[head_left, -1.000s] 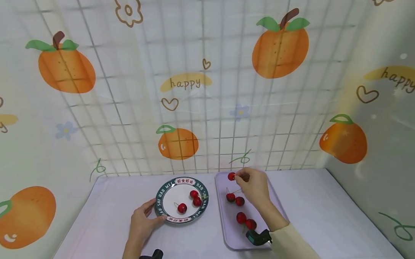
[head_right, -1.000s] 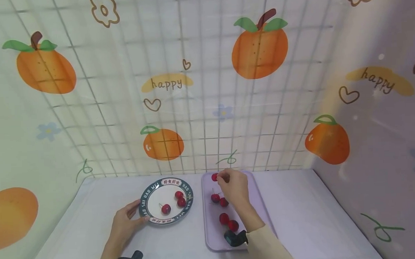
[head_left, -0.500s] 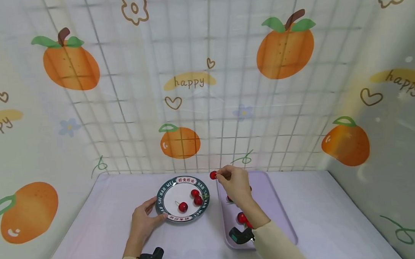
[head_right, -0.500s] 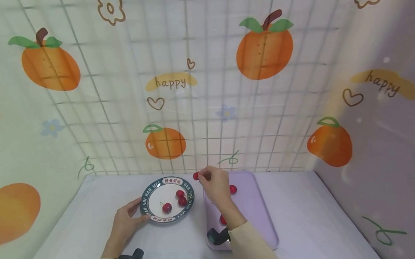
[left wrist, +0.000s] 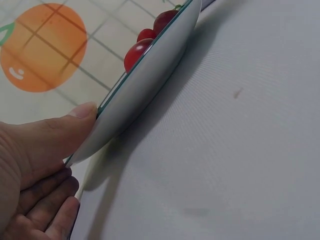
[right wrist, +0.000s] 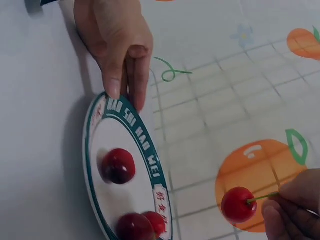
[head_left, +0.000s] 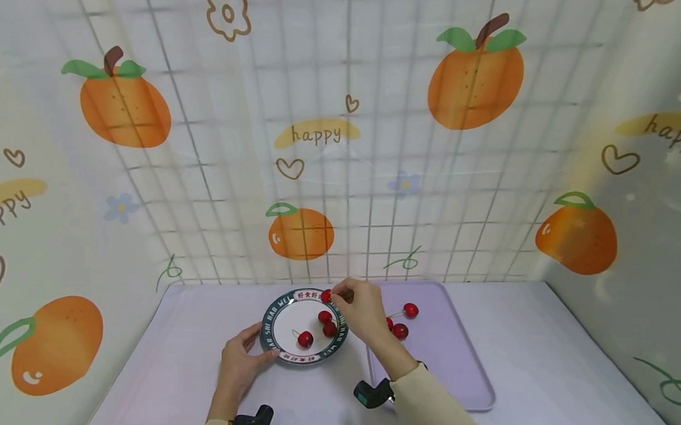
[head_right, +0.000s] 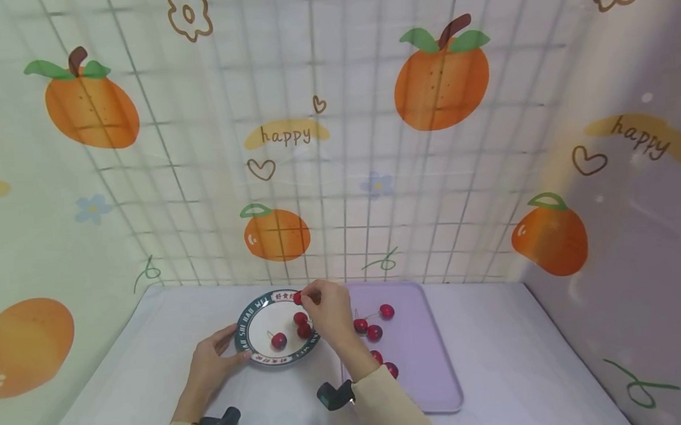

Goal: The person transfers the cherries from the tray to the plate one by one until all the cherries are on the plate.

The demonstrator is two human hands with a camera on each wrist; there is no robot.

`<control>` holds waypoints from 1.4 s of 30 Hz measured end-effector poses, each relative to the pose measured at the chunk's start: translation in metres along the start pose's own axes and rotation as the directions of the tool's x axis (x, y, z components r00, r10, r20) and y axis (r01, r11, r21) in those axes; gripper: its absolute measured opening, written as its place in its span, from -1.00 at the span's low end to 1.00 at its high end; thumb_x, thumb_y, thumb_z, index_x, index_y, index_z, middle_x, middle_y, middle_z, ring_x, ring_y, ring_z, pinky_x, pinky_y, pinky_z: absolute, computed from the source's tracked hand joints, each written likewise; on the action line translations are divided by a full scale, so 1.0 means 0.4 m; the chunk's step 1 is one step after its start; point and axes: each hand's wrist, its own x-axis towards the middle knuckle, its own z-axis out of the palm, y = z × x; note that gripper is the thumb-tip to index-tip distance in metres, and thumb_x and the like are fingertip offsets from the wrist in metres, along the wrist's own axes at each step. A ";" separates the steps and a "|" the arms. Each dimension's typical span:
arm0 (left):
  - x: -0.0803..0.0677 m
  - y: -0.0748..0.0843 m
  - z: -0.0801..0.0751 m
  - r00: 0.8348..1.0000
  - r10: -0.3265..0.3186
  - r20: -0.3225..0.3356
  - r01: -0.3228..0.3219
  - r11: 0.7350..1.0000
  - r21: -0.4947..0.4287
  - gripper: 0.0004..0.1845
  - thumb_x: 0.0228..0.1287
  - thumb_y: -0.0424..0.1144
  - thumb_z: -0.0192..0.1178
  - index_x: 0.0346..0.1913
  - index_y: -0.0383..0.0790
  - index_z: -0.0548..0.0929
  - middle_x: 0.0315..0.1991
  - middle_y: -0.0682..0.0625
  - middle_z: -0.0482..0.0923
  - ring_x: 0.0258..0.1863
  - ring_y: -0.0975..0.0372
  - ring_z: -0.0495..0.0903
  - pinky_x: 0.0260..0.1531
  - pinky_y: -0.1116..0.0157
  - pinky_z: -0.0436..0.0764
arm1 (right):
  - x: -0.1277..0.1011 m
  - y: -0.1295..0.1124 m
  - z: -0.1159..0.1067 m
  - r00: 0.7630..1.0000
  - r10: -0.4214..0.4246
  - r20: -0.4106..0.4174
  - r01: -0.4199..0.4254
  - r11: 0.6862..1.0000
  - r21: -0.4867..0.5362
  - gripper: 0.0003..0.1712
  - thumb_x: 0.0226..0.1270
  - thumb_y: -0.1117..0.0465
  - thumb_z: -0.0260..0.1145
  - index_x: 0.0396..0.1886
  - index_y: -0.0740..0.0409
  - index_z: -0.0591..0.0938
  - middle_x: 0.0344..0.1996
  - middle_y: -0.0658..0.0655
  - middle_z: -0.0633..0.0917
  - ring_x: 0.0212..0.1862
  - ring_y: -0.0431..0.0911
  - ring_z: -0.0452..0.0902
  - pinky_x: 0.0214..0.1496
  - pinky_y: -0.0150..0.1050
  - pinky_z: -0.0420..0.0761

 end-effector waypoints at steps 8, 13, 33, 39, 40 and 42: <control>0.001 0.001 0.005 1.000 0.004 -0.011 -0.004 1.000 -0.016 -0.16 0.00 -0.32 0.65 0.41 -0.31 0.55 0.44 -0.25 0.49 0.46 -0.16 0.43 0.52 -0.05 0.41 | -0.015 0.006 0.048 0.999 0.022 0.047 -0.022 1.000 0.015 -0.95 0.33 0.33 0.50 -0.29 0.25 0.78 -0.44 -0.03 0.75 -0.38 -0.18 0.59 -0.33 -0.39 0.73; 0.003 0.000 0.006 1.000 0.002 -0.017 -0.002 1.000 -0.011 -0.17 -0.01 -0.33 0.65 0.40 -0.29 0.57 0.43 -0.24 0.50 0.45 -0.15 0.44 0.51 -0.04 0.42 | -0.021 0.012 0.071 0.998 0.023 0.066 -0.024 1.000 0.005 -0.95 0.31 0.36 0.50 -0.31 0.26 0.77 -0.44 -0.01 0.76 -0.38 -0.20 0.60 -0.34 -0.39 0.71; 0.003 -0.006 0.002 1.000 0.000 -0.010 0.000 1.000 -0.025 -0.19 0.02 -0.34 0.65 0.39 -0.32 0.57 0.42 -0.25 0.51 0.45 -0.16 0.44 0.51 -0.04 0.43 | -0.048 0.075 0.135 0.990 0.054 0.130 -0.046 0.997 -0.069 -0.92 0.27 0.38 0.50 -0.39 0.17 0.75 -0.48 -0.04 0.73 -0.40 -0.23 0.55 -0.37 -0.39 0.64; 0.005 -0.010 0.003 1.000 0.000 -0.010 0.000 1.000 -0.025 -0.19 0.02 -0.34 0.64 0.40 -0.32 0.57 0.42 -0.25 0.51 0.45 -0.15 0.44 0.51 -0.04 0.44 | -0.053 0.079 0.141 0.986 0.079 0.148 -0.068 0.995 -0.077 -0.90 0.28 0.38 0.51 -0.38 0.12 0.76 -0.45 -0.07 0.72 -0.38 -0.23 0.55 -0.36 -0.41 0.64; 0.005 -0.009 0.002 1.000 -0.001 -0.011 0.000 1.000 -0.027 -0.20 0.02 -0.35 0.64 0.39 -0.32 0.57 0.42 -0.25 0.51 0.45 -0.15 0.44 0.51 -0.03 0.44 | -0.054 0.080 0.142 0.986 0.077 0.150 -0.065 0.995 -0.081 -0.90 0.28 0.38 0.51 -0.37 0.12 0.77 -0.45 -0.07 0.73 -0.37 -0.22 0.54 -0.35 -0.41 0.65; 0.005 -0.009 0.002 1.000 -0.001 -0.010 0.000 1.000 -0.030 -0.20 0.02 -0.35 0.64 0.39 -0.31 0.57 0.42 -0.25 0.51 0.45 -0.16 0.45 0.51 -0.04 0.44 | -0.057 0.080 0.142 0.985 0.077 0.154 -0.063 0.994 -0.091 -0.90 0.29 0.37 0.51 -0.38 0.12 0.77 -0.45 -0.07 0.73 -0.37 -0.22 0.54 -0.35 -0.41 0.65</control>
